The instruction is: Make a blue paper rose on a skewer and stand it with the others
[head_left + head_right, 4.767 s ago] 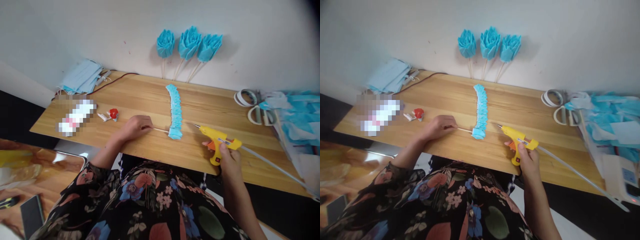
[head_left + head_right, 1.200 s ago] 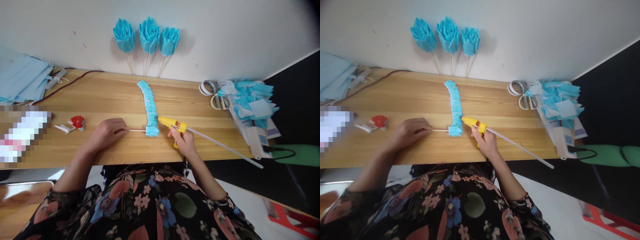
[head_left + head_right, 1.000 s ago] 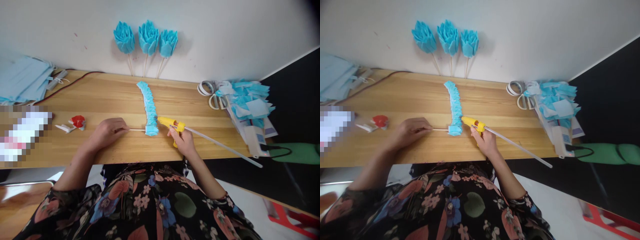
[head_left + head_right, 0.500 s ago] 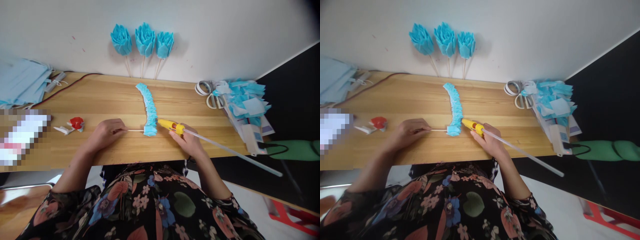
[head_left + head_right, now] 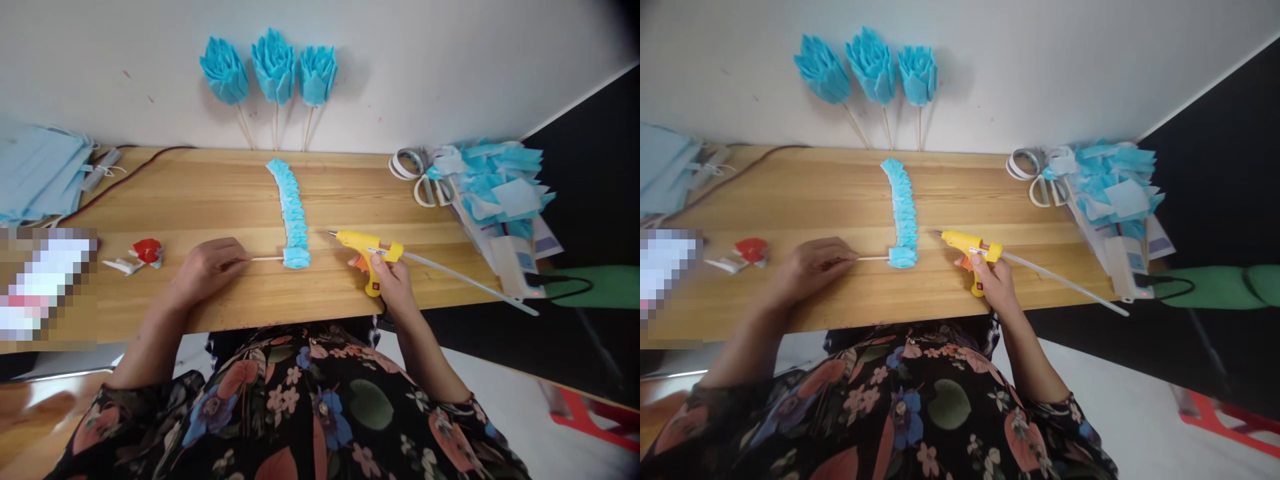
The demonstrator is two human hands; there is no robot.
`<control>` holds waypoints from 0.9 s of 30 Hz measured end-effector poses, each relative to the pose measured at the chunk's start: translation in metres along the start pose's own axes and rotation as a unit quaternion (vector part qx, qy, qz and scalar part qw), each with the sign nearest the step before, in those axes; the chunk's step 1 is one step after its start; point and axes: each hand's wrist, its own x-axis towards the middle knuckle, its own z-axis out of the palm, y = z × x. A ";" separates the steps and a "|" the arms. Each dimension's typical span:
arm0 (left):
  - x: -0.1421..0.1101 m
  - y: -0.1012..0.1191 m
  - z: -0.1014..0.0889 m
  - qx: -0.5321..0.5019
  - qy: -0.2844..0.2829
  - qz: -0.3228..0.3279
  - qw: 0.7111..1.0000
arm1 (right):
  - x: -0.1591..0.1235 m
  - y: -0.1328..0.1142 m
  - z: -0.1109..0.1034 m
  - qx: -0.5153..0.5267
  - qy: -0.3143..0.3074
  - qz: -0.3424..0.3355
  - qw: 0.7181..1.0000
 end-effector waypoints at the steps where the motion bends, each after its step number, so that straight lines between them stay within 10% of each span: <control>1: 0.000 0.000 0.000 0.006 0.001 0.005 1.000 | 0.000 0.001 0.000 0.002 0.000 -0.002 1.000; 27: 0.002 0.000 0.007 0.087 0.012 -0.002 0.996 | 0.002 -0.003 0.002 0.008 -0.006 -0.011 1.000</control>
